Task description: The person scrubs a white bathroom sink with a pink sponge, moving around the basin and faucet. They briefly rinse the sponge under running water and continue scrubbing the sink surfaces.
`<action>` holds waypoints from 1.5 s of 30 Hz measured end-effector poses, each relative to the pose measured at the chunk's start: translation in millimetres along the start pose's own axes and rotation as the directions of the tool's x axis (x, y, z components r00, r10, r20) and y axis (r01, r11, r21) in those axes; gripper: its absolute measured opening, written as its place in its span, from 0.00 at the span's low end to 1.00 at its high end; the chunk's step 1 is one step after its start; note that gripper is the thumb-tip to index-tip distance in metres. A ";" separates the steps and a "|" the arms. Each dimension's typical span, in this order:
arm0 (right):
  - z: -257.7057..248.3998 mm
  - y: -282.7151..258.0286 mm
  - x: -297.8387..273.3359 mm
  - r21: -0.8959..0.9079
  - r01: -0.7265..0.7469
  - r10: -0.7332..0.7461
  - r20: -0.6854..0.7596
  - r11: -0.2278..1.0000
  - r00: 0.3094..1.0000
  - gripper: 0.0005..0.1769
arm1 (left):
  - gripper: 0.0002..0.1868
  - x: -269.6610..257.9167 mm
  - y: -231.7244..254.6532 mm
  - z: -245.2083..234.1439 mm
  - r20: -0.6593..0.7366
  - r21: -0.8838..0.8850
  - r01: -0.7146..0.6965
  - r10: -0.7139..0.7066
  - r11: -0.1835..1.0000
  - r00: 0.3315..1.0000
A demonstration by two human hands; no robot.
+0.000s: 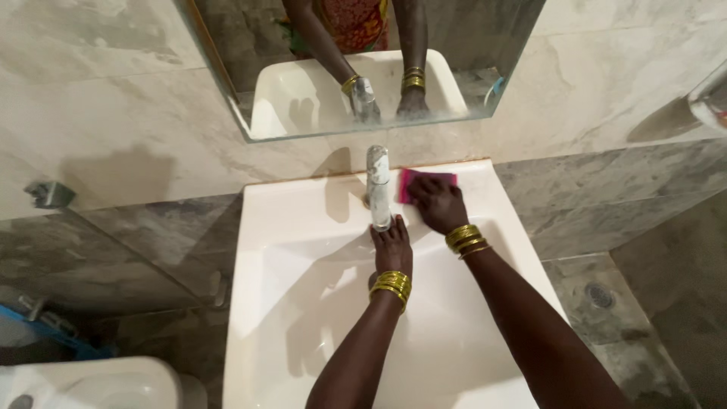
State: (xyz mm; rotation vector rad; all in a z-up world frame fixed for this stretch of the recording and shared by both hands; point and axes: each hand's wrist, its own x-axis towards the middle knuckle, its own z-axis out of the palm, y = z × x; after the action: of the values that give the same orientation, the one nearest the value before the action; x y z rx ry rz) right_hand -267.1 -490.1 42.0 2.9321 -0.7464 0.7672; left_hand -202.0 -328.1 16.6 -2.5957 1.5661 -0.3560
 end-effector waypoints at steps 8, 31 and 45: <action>-36.5 90.2 -9.0 -0.289 -0.280 0.327 0.128 0.915 0.936 0.19 | 0.35 1.9 -0.9 8.5 0.045 0.081 -0.014 0.011 0.997 0.999; -62.3 30.7 -116.6 -0.330 0.110 -0.087 0.083 0.938 0.993 0.10 | 0.43 -45.5 -129.3 -1.9 -0.006 -0.231 0.026 -0.028 0.973 1.000; 77.9 -83.2 -147.5 0.171 0.203 -0.243 0.266 0.964 0.933 0.17 | 0.43 -44.0 -114.0 -8.4 0.115 -0.156 0.058 -0.041 0.986 0.993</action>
State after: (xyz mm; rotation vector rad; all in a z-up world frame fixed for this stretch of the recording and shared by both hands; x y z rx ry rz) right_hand -306.5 -361.6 -87.1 3.2220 -0.3660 0.3985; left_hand -125.6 -235.4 40.3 -2.7230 1.5548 -0.0902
